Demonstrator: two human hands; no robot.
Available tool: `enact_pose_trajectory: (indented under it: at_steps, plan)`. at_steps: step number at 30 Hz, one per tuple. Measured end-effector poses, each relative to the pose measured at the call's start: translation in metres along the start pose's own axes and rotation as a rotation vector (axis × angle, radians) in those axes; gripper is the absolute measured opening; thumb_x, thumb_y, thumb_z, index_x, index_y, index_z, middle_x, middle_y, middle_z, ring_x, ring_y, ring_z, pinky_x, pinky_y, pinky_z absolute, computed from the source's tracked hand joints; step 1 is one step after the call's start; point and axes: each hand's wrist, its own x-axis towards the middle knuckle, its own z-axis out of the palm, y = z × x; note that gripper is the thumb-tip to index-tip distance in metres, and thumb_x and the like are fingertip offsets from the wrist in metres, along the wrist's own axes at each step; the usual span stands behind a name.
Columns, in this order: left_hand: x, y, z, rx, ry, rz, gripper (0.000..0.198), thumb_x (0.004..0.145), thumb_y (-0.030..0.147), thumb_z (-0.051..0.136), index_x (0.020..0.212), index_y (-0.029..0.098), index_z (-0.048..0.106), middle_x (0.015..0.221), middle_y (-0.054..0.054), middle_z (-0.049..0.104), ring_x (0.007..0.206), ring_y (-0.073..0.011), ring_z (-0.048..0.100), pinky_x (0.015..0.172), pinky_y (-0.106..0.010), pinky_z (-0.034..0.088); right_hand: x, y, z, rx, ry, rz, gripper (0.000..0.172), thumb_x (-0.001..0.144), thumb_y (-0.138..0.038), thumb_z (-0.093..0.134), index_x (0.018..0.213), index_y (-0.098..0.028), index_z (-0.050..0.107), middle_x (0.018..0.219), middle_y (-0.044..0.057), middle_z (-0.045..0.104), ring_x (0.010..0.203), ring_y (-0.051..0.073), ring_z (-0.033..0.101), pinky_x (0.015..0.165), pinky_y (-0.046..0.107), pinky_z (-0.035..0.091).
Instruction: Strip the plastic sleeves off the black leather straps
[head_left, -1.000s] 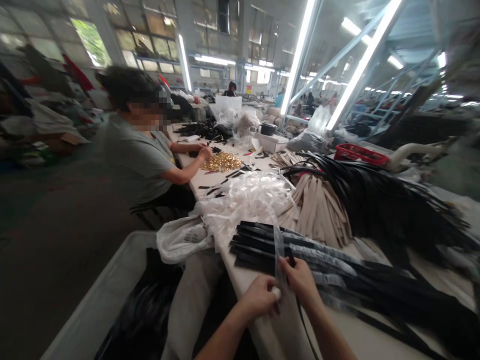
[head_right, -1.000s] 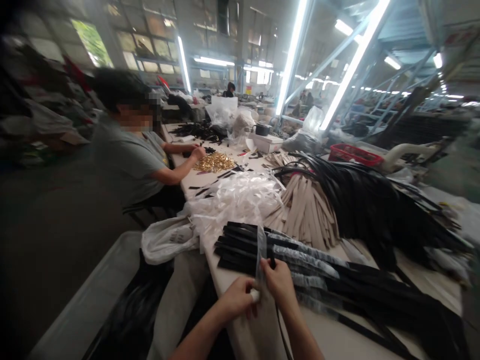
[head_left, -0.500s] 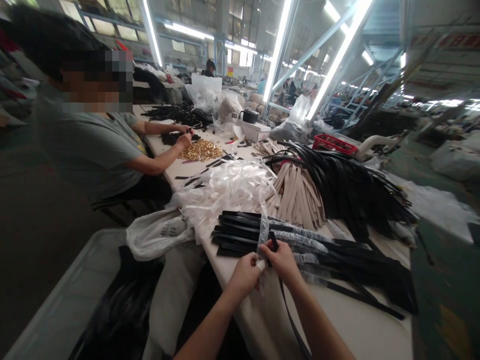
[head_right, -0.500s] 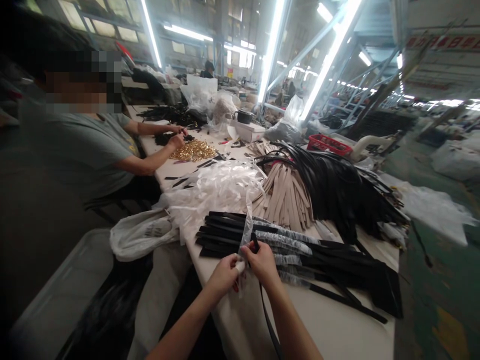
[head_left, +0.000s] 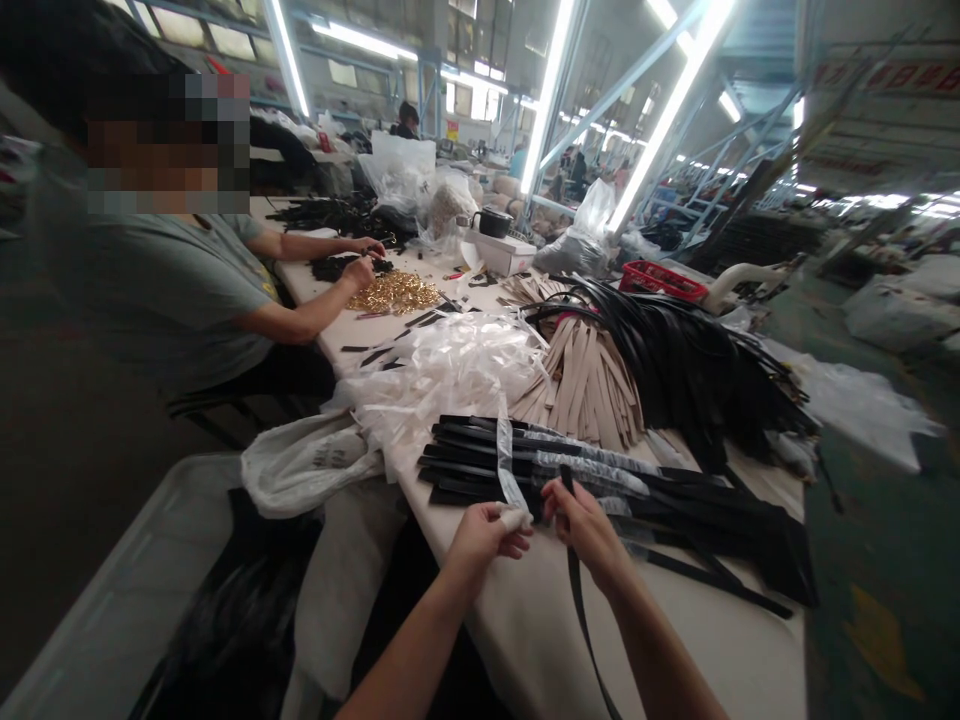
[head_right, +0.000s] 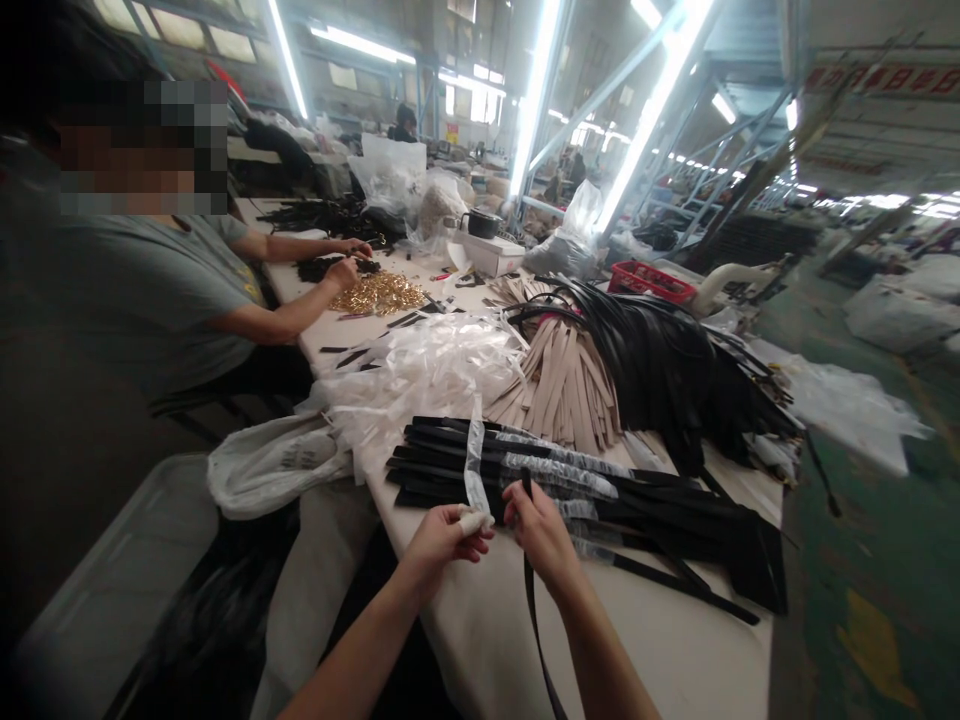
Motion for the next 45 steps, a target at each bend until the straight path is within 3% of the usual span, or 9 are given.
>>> enact_pose_trajectory:
  at_steps: [5, 7, 10, 13, 19, 26, 30, 33, 45]
  plan:
    - [0.004, -0.002, 0.003, -0.102, 0.03, 0.03, 0.039, 0.077, 0.047, 0.073, 0.091, 0.011, 0.073, 0.09, -0.015, 0.076, 0.072, -0.0184, 0.07, 0.064, -0.026, 0.052, -0.052, 0.016, 0.01, 0.189, -0.215, 0.195, 0.053, 0.089, -0.069, 0.041, 0.097, -0.019, 0.057, 0.056, -0.005, 0.056, 0.03, 0.008, 0.038, 0.032, 0.021, 0.019]
    - [0.003, -0.001, 0.005, -0.112, 0.008, 0.043, 0.038, 0.079, 0.046, 0.072, 0.092, 0.01, 0.074, 0.093, -0.016, 0.076, 0.077, -0.0206, 0.071, 0.068, -0.028, 0.053, -0.054, 0.02, 0.016, 0.179, -0.139, 0.199, 0.051, 0.087, -0.068, 0.047, 0.099, -0.019, 0.057, 0.057, -0.006, 0.055, 0.031, 0.008, 0.038, 0.032, 0.021, 0.022]
    - [0.001, 0.0, 0.008, -0.093, -0.046, 0.078, 0.036, 0.08, 0.042, 0.071, 0.096, 0.01, 0.075, 0.096, -0.016, 0.076, 0.083, -0.0234, 0.071, 0.072, -0.032, 0.054, -0.043, 0.019, 0.02, 0.01, 0.068, 0.072, 0.045, 0.084, -0.062, 0.057, 0.086, -0.017, 0.064, 0.057, -0.002, 0.058, 0.045, 0.013, 0.051, 0.044, 0.024, 0.037]
    - [-0.001, 0.001, 0.01, -0.103, -0.064, 0.095, 0.034, 0.077, 0.039, 0.072, 0.094, 0.01, 0.075, 0.093, -0.015, 0.076, 0.077, -0.0235, 0.07, 0.072, -0.036, 0.055, -0.032, 0.015, 0.021, -0.047, 0.139, 0.017, 0.041, 0.083, -0.055, 0.061, 0.079, -0.016, 0.069, 0.059, 0.002, 0.063, 0.058, 0.018, 0.058, 0.055, 0.027, 0.043]
    - [-0.001, 0.003, 0.011, -0.123, -0.042, 0.025, 0.038, 0.078, 0.047, 0.07, 0.084, 0.01, 0.073, 0.085, -0.015, 0.075, 0.074, -0.0237, 0.07, 0.067, -0.035, 0.056, -0.032, 0.014, 0.021, -0.039, 0.127, -0.007, 0.038, 0.081, -0.053, 0.066, 0.076, -0.015, 0.072, 0.062, 0.005, 0.067, 0.06, 0.019, 0.059, 0.06, 0.029, 0.043]
    - [0.0, 0.004, 0.008, -0.061, -0.034, -0.025, 0.023, 0.069, 0.029, 0.075, 0.079, 0.008, 0.075, 0.079, -0.014, 0.074, 0.07, -0.0226, 0.07, 0.061, -0.03, 0.054, -0.035, 0.018, 0.013, 0.044, 0.084, 0.018, 0.037, 0.081, -0.052, 0.068, 0.08, -0.015, 0.069, 0.062, 0.002, 0.064, 0.057, 0.015, 0.054, 0.055, 0.026, 0.04]
    - [0.002, 0.004, 0.012, -0.119, -0.003, -0.025, 0.023, 0.073, 0.026, 0.069, 0.086, 0.009, 0.076, 0.082, -0.013, 0.075, 0.074, -0.0214, 0.071, 0.066, -0.03, 0.056, -0.05, 0.023, 0.012, 0.171, -0.034, 0.038, 0.038, 0.09, -0.051, 0.055, 0.099, -0.016, 0.065, 0.074, 0.001, 0.063, 0.052, 0.01, 0.048, 0.049, 0.023, 0.037]
    - [0.004, 0.004, 0.017, -0.166, 0.039, -0.022, 0.021, 0.073, 0.026, 0.072, 0.087, 0.01, 0.076, 0.084, -0.012, 0.075, 0.072, -0.0186, 0.069, 0.069, -0.03, 0.056, -0.062, 0.029, 0.015, 0.233, -0.118, 0.039, 0.044, 0.094, -0.054, 0.046, 0.095, -0.014, 0.065, 0.074, 0.004, 0.064, 0.055, 0.012, 0.054, 0.053, 0.024, 0.042]
    - [0.007, 0.009, 0.029, -0.206, 0.083, 0.002, 0.025, 0.078, 0.031, 0.074, 0.091, 0.01, 0.075, 0.092, -0.016, 0.077, 0.078, -0.0213, 0.071, 0.072, -0.03, 0.055, -0.072, 0.031, 0.032, 0.027, -0.018, 0.1, 0.052, 0.095, -0.059, 0.038, 0.098, -0.013, 0.064, 0.062, 0.003, 0.067, 0.038, 0.011, 0.054, 0.038, 0.021, 0.036]
